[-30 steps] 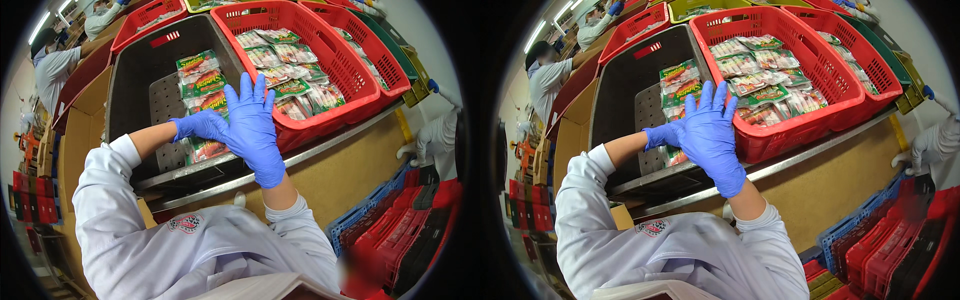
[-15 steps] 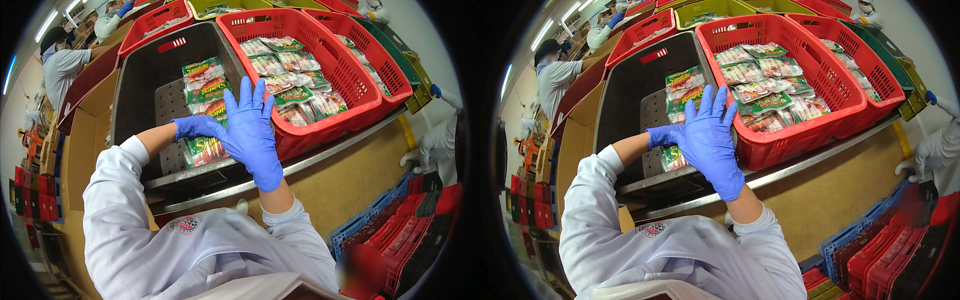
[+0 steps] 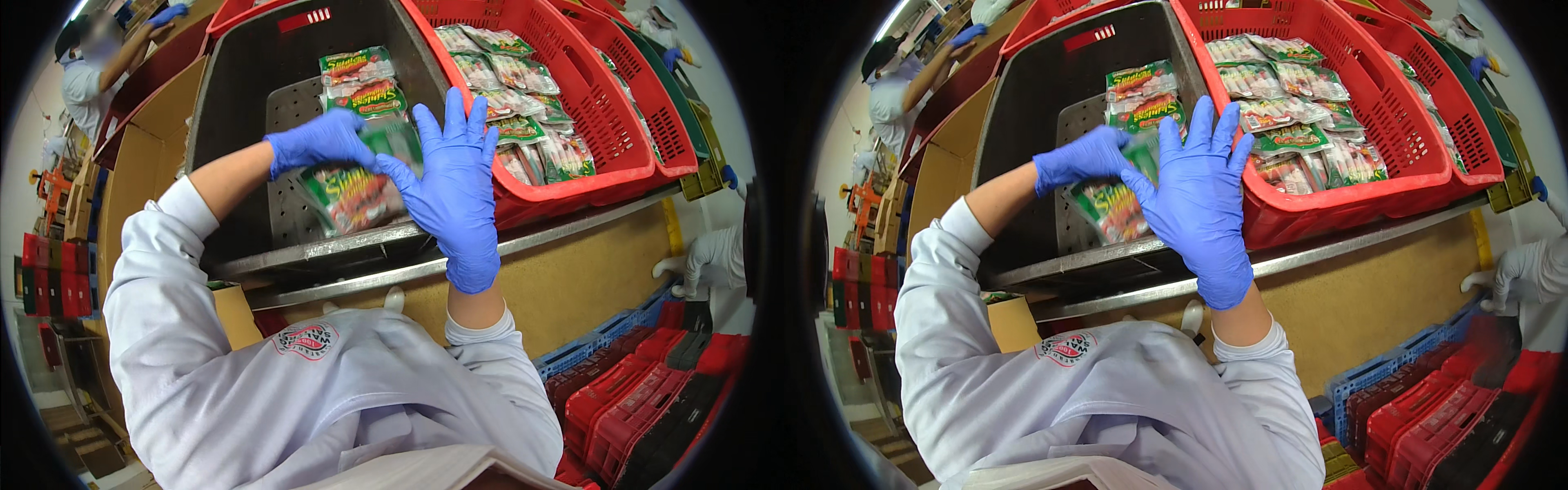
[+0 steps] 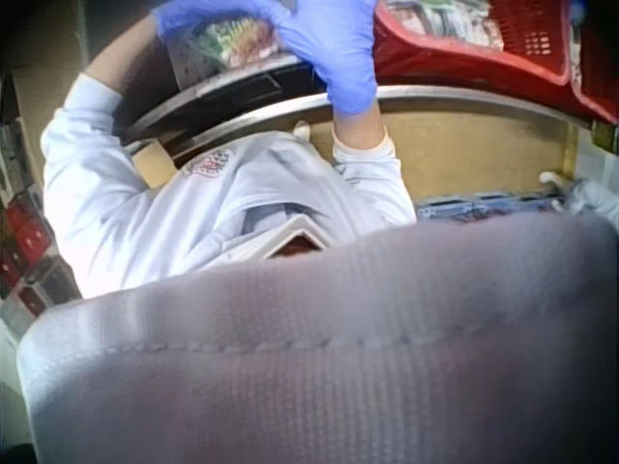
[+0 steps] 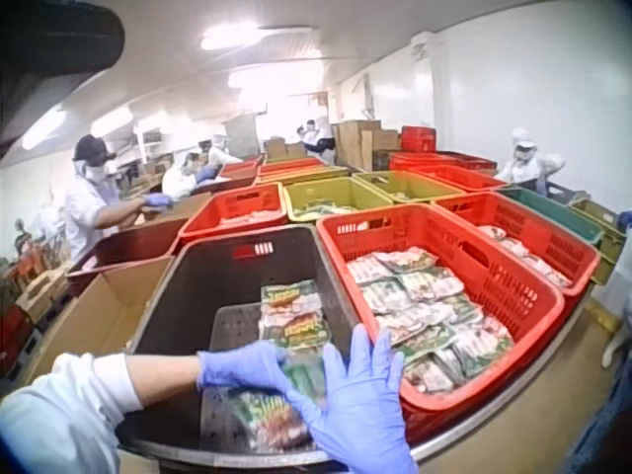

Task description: The person transfers prepackaged food items from a cardboard box into red plastic baskets on a metal table. They handle the packages by hand, arranging them in rows within the baskets. The person also stacks empty plastic crates and moves a cardboard box on the table.

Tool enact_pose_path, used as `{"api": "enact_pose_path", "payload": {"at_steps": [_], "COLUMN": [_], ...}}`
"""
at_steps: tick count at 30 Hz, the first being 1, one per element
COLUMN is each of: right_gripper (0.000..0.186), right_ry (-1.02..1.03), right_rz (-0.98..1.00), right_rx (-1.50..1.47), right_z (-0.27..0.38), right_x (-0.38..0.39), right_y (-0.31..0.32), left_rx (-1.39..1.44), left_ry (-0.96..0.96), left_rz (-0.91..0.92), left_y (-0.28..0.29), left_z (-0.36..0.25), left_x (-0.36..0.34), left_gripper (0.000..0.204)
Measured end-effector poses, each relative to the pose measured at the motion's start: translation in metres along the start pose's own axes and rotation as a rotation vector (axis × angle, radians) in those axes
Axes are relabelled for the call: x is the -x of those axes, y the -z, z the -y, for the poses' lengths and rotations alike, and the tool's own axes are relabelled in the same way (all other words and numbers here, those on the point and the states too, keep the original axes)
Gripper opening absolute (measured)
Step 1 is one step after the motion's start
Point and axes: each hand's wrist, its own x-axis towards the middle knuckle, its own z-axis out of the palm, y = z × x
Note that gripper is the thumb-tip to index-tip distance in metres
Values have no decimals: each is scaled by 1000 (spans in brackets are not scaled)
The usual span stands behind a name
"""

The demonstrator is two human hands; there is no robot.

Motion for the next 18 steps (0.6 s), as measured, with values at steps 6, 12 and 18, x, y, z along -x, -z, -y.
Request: {"api": "enact_pose_path", "payload": {"at_steps": [6, 12, 18], "right_gripper": [67, 67, 68], "right_ry": [37, 12, -11], "right_rz": [32, 1, 9], "right_rx": [24, 66, 78], "right_z": [11, 5, 4], "right_x": [0, 0, 0], "right_y": [7, 1, -3], "left_rx": [228, -141, -77], "left_ry": [-162, -403, -225], "left_rz": [-305, -143, -222], "left_y": [8, -41, -10], "left_z": [51, 20, 8], "left_x": [-16, -17, 25], "left_gripper": [47, 75, 68]}}
